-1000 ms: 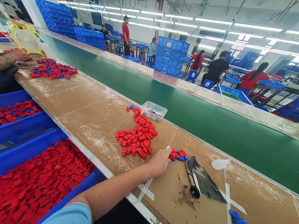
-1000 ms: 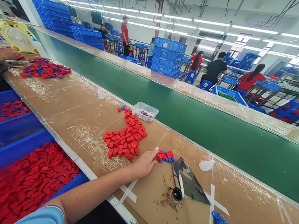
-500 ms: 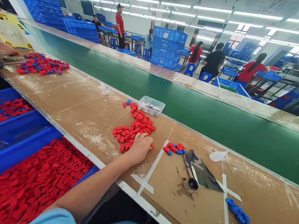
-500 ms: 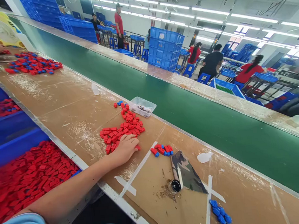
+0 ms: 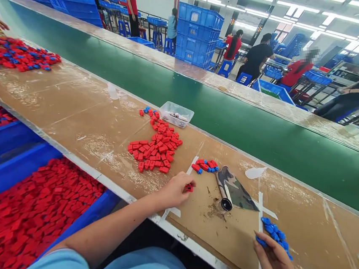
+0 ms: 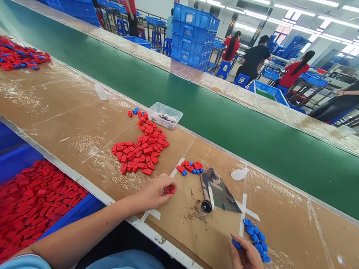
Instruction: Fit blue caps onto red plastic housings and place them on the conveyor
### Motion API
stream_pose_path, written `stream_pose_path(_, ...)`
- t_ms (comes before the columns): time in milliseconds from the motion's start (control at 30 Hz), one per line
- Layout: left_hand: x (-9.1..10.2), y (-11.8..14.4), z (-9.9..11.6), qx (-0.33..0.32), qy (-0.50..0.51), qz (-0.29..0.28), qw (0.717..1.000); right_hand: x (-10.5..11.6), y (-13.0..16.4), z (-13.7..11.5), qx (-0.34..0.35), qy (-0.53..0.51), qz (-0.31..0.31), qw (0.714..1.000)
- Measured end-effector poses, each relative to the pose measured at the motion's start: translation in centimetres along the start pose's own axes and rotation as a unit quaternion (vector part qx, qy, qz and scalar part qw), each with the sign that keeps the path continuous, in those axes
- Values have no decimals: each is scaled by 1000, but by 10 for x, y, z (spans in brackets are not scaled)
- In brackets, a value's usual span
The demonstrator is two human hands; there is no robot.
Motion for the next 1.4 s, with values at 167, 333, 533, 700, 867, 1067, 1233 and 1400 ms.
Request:
stream_pose_path(167,-17,-1,5,0,6,-25,1000,-32,-2,-13,-48,-46,-52,996)
stream_pose_path(333,-18,-3,8,-28,10,-32,999,-43,-2,-21,-45,-60,-60,995)
stream_pose_path(533,-18,7,21,-58,69,-21,996,-52,-8,-32,-1,-14,-60,998)
stream_pose_path(700,-36,12,28,-31,160,-39,986,-70,-18,-49,72,10,-119,990)
stream_pose_path(867,-44,12,36,-28,167,-41,985,-74,-26,-65,150,107,-109,977)
stream_pose_path(1067,-52,12,32,16,229,-40,972,-80,-30,-64,120,150,-163,968)
stream_pose_path(1233,-58,13,30,12,255,-40,966,-95,-27,-76,210,207,-213,932)
stream_pose_path(1400,-54,14,31,5,216,-32,976,-102,-28,-72,233,239,-230,914)
Point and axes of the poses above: each hand's wrist, its own y-axis away from the middle knuckle, its own x-axis out of the back of the hand, z = x × y, the point moved 8 cm from there along -y, towards the middle knuckle, and after that the axes turned 14 degrees about -y, right-handed, at the moved point
